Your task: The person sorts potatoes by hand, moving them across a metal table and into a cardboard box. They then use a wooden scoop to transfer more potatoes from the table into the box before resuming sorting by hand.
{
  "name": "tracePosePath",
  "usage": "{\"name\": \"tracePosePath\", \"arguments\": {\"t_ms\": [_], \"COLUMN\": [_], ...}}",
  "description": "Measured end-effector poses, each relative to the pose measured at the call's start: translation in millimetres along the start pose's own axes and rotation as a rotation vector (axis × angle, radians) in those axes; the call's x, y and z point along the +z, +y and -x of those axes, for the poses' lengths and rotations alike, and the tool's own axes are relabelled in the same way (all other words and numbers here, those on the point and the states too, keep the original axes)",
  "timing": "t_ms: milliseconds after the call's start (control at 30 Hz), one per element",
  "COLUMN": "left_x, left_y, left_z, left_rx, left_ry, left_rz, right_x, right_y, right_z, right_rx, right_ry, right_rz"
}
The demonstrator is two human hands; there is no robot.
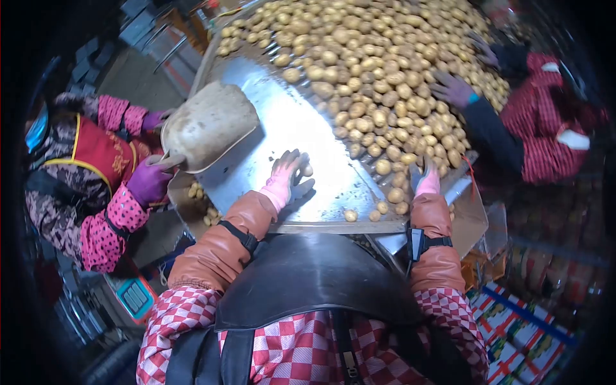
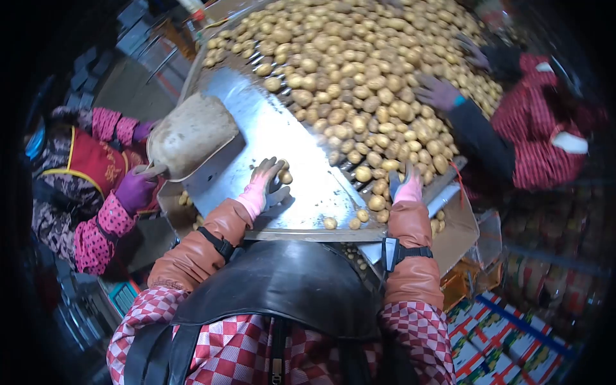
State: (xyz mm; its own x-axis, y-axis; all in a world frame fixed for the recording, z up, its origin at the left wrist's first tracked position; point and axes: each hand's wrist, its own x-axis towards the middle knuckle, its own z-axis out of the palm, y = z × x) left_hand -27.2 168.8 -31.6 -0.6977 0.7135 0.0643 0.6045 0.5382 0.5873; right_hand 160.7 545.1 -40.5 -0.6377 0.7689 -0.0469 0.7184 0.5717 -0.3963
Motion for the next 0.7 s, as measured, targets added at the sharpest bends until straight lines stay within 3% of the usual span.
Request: {"name": "tracePosePath", "arguments": {"t_ms": [33, 100, 133, 200, 233, 267, 367, 400, 467, 533, 600, 633, 667, 700], "left_x": [-9.3, -37.5, -48.5, -65.3, -36.0, -42.7, -42.9, -46.4, -52.5, -60.4, -67.6, -72.9, -78.8, -84.2], "left_y": [-15.3, -25.1, -27.4, -36.8, -78.9, -80.9, -90.1, -78.8, -73.6, -73.1, -61.4, -53.8, -45.0, -22.3], "left_z": [11.2, 30.9, 40.4, 61.7, 85.2, 89.8, 104.9, 104.3, 102.1, 107.6, 111.5, 108.4, 104.2, 97.4], "left_rx": [-0.053, -0.144, -0.167, -0.341, -0.348, -0.546, -0.644, -0.582, -0.526, -0.485, -0.542, -0.588, -0.632, -0.682], "left_ry": [-0.074, -0.223, -0.215, -0.18, -0.028, -0.03, -0.08, -0.191, -0.285, -0.454, -0.484, -0.511, -0.536, -0.525], "left_rz": [0.097, 0.211, 0.214, 0.048, -0.059, -0.102, -0.165, -0.237, -0.309, -0.079, -0.021, 0.035, 0.089, 0.085], "right_x": [7.3, 15.8, 18.9, 20.9, 20.5, 20.8, 35.6, 39.8, 47.0, 42.2, 84.1, 79.9, 110.6, 84.0], "right_y": [-7.1, -12.1, -14.5, -10.1, -13.1, -19.3, -50.4, -64.9, -89.8, -135.4, -127.9, -146.5, -131.6, -152.3], "right_z": [2.2, 10.2, 14.1, 10.8, 10.4, 9.3, 24.9, 30.2, 34.2, 52.9, 61.2, 66.7, 67.0, 77.4], "right_rx": [0.091, 0.065, 0.065, 0.076, 0.101, 0.126, -0.025, -0.092, -0.39, -0.647, -0.131, 0.132, -0.163, -0.281], "right_ry": [-0.078, -0.069, -0.041, -0.096, -0.066, -0.036, 0.045, 0.081, 0.127, 0.138, -0.395, -0.552, -0.463, -0.549], "right_rz": [0.17, 0.292, 0.408, 0.352, 0.315, 0.277, 0.244, 0.251, 0.041, -0.168, -0.999, -1.215, -0.818, -0.703]}}
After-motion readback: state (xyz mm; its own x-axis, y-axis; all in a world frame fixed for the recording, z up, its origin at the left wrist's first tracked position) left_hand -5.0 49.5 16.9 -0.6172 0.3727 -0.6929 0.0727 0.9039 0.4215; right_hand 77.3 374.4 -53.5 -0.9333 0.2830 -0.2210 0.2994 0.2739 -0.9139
